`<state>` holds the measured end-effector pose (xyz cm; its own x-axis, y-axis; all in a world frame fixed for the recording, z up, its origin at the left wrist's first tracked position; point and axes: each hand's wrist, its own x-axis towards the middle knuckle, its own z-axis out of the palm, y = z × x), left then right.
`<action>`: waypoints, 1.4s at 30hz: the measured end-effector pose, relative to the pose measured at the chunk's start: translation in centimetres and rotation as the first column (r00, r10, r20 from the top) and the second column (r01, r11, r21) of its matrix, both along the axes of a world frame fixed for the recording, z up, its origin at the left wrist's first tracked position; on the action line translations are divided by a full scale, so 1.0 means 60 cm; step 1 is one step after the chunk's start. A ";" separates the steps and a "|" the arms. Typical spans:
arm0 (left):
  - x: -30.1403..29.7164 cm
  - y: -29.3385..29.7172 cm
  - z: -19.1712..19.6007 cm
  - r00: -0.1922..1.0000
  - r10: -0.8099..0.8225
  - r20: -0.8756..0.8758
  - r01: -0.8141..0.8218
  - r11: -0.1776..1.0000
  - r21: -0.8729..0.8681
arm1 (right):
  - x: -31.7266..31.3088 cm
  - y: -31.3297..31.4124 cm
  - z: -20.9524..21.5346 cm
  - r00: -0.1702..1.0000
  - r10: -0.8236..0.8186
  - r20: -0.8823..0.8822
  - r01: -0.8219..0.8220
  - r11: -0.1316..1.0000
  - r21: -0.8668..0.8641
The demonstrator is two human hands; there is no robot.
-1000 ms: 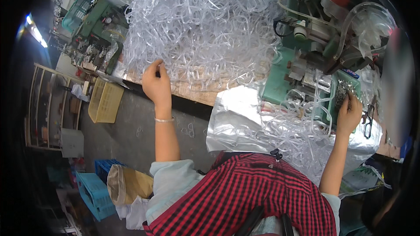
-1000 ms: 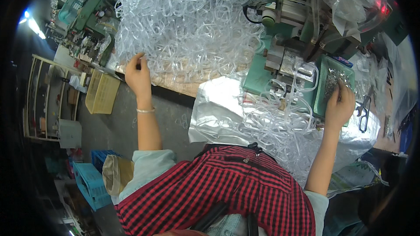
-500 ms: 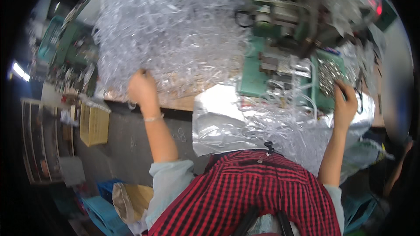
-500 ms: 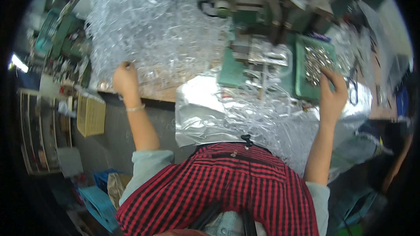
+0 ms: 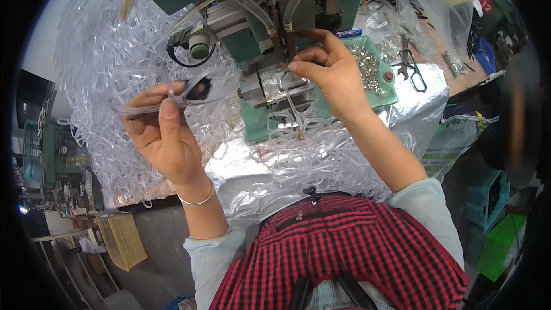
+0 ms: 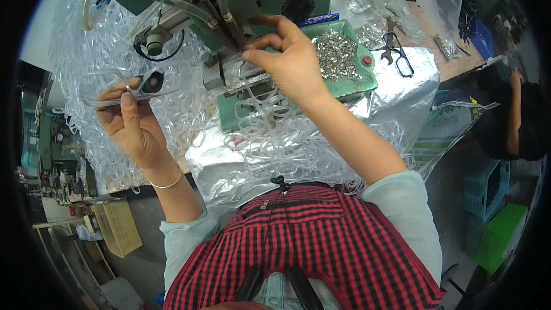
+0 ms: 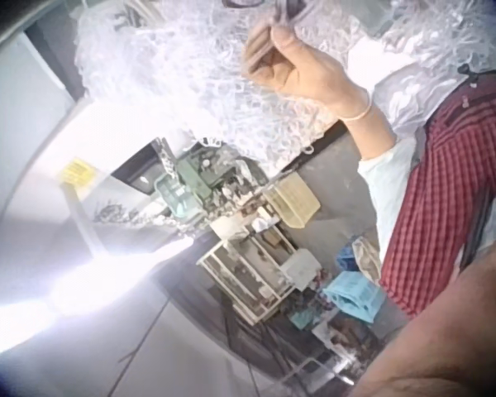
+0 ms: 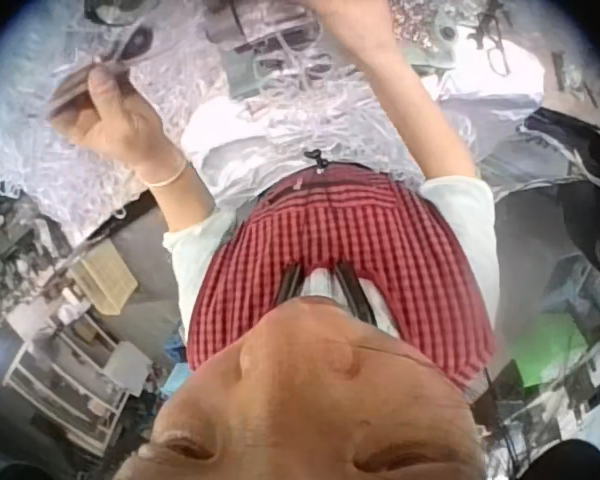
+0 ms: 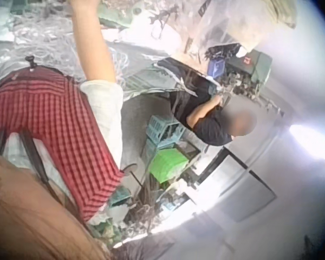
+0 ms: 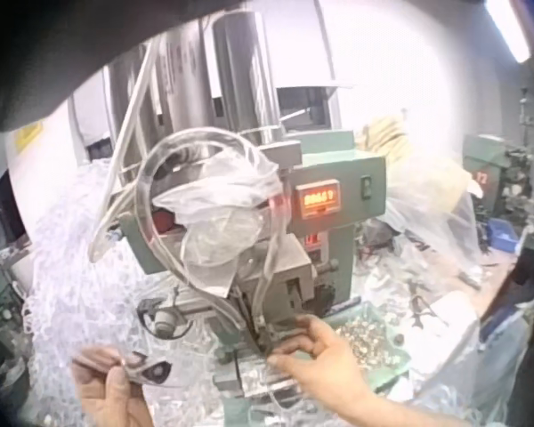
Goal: The person repeatedly picks up small clear plastic pieces and metal pins, inserts the pins into the plastic pieces, and places the assembled units into a green tray. The process is continuous and repetitive throughout the clip.
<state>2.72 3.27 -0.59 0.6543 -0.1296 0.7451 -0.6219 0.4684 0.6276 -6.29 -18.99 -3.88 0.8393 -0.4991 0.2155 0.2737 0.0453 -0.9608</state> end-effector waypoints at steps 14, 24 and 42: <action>-0.046 -0.080 -0.061 0.665 -0.069 0.744 -0.288 0.895 0.340 | -0.063 -0.117 -0.112 0.799 -0.601 0.004 0.176 0.227 -0.958; -0.035 -0.078 -0.094 0.511 -0.025 0.859 -0.374 0.894 0.248 | -0.054 -0.140 -0.153 0.949 -0.299 0.100 0.136 0.102 -0.985; 0.005 0.435 -0.241 0.329 0.644 0.690 -0.715 -0.307 0.628 | -0.043 -0.181 -0.171 0.899 -0.433 -0.066 0.273 0.672 -0.688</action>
